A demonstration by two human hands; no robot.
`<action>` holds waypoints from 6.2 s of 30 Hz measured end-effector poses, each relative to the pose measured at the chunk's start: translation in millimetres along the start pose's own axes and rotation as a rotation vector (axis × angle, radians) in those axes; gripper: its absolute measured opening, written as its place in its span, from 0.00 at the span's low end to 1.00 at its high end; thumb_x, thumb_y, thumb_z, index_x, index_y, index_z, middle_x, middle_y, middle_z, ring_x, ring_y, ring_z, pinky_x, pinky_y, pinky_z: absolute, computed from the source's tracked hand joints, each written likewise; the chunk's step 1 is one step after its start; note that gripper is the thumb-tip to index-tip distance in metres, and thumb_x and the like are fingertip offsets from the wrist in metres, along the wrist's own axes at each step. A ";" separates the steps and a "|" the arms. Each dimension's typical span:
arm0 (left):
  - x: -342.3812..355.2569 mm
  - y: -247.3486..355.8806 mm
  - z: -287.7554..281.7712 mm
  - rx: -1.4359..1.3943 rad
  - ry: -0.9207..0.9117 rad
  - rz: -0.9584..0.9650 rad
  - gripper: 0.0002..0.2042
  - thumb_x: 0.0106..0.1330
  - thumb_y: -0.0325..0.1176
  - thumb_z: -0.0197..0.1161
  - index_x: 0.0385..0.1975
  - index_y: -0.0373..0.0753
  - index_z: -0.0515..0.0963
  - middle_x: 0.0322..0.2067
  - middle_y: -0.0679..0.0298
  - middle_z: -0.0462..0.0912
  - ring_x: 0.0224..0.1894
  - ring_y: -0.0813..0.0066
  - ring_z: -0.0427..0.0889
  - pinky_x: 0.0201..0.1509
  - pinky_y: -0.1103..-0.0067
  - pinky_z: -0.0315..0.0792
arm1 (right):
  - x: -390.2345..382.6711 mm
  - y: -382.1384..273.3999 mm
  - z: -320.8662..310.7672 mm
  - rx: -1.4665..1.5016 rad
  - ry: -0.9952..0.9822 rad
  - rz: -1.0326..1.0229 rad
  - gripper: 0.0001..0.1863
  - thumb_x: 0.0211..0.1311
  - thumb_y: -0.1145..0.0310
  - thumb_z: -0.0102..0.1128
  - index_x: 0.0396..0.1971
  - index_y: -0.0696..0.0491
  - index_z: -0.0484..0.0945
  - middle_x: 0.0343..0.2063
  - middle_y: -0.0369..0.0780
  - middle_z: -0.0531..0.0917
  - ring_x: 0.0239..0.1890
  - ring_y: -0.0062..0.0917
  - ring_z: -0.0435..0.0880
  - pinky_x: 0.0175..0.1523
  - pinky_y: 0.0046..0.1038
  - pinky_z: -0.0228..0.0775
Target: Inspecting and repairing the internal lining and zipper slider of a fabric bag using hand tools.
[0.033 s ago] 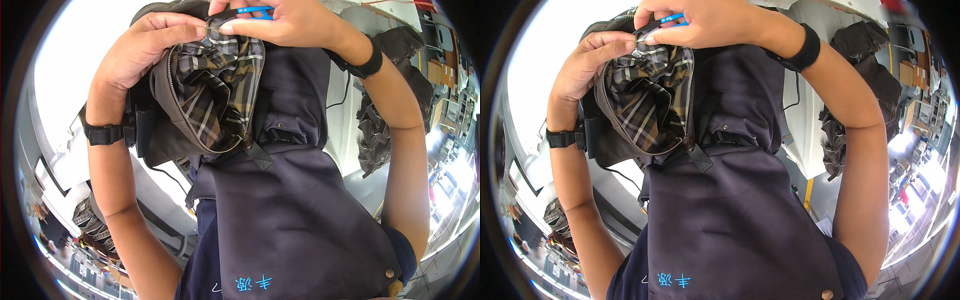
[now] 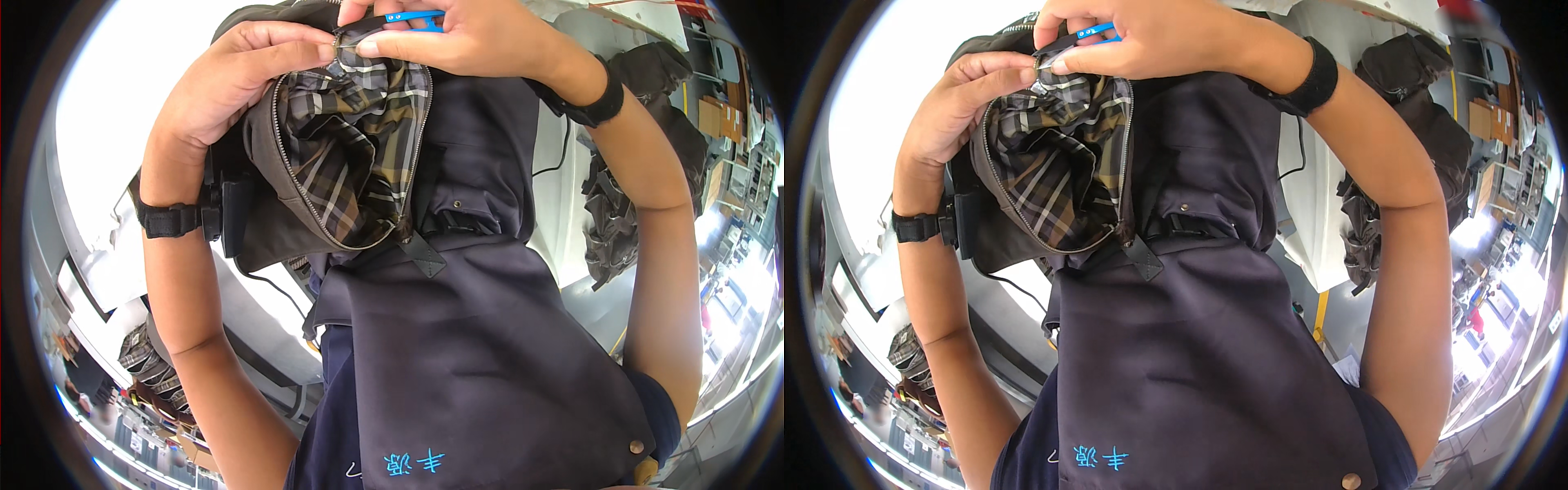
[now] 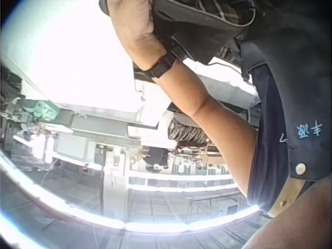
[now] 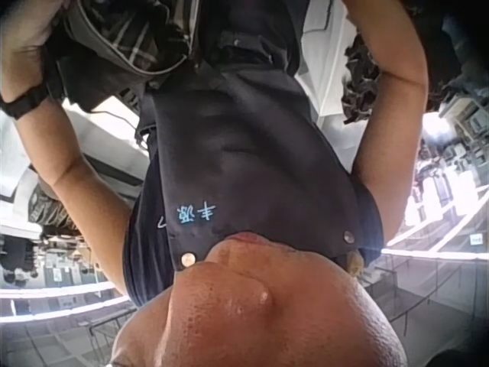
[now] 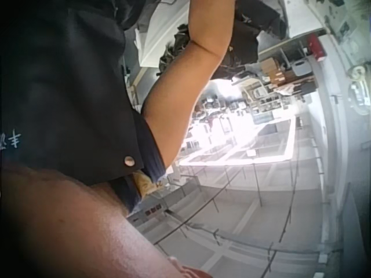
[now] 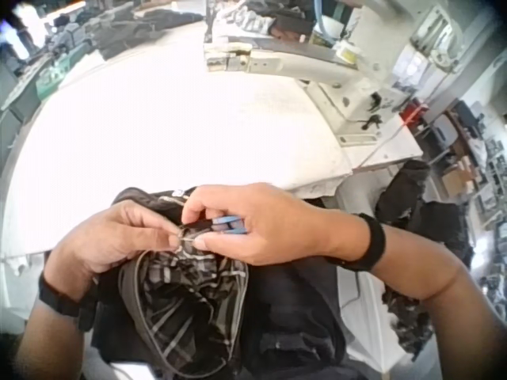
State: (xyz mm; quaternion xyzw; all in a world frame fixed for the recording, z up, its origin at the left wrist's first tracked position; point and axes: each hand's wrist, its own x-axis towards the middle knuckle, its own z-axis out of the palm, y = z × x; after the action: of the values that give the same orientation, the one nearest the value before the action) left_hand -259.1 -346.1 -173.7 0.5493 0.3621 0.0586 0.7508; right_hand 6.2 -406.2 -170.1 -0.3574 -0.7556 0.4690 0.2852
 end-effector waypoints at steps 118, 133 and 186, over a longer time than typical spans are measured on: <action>7.6 3.1 16.2 -0.028 -0.038 -0.036 0.14 0.72 0.40 0.67 0.41 0.33 0.87 0.37 0.66 0.89 0.37 0.85 0.84 0.44 0.85 0.77 | -9.4 -65.4 17.1 -1.036 0.063 -0.305 0.14 0.56 0.69 0.61 0.41 0.58 0.84 0.25 0.33 0.77 0.24 0.23 0.78 0.29 0.27 0.66; 7.7 -4.9 2.5 -0.079 -0.187 -0.055 0.19 0.71 0.45 0.68 0.44 0.32 0.87 0.39 0.63 0.91 0.38 0.82 0.87 0.47 0.86 0.78 | -5.4 -2.3 4.6 -0.256 0.047 -0.218 0.14 0.60 0.71 0.72 0.46 0.55 0.86 0.33 0.42 0.88 0.29 0.34 0.86 0.35 0.29 0.75; 10.9 -9.1 10.9 0.037 -0.168 -0.017 0.09 0.62 0.34 0.75 0.36 0.39 0.84 0.31 0.78 0.82 0.36 0.90 0.79 0.46 0.88 0.72 | -55.4 -16.0 46.3 0.378 0.540 0.349 0.13 0.71 0.69 0.65 0.49 0.60 0.81 0.34 0.31 0.83 0.34 0.08 0.73 0.40 0.15 0.63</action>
State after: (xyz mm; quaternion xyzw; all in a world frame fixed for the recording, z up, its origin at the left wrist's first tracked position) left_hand -247.4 -352.9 -185.4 0.5631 0.3035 -0.0008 0.7686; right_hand -1.4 -479.2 -179.2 -0.5327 -0.4810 0.5306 0.4509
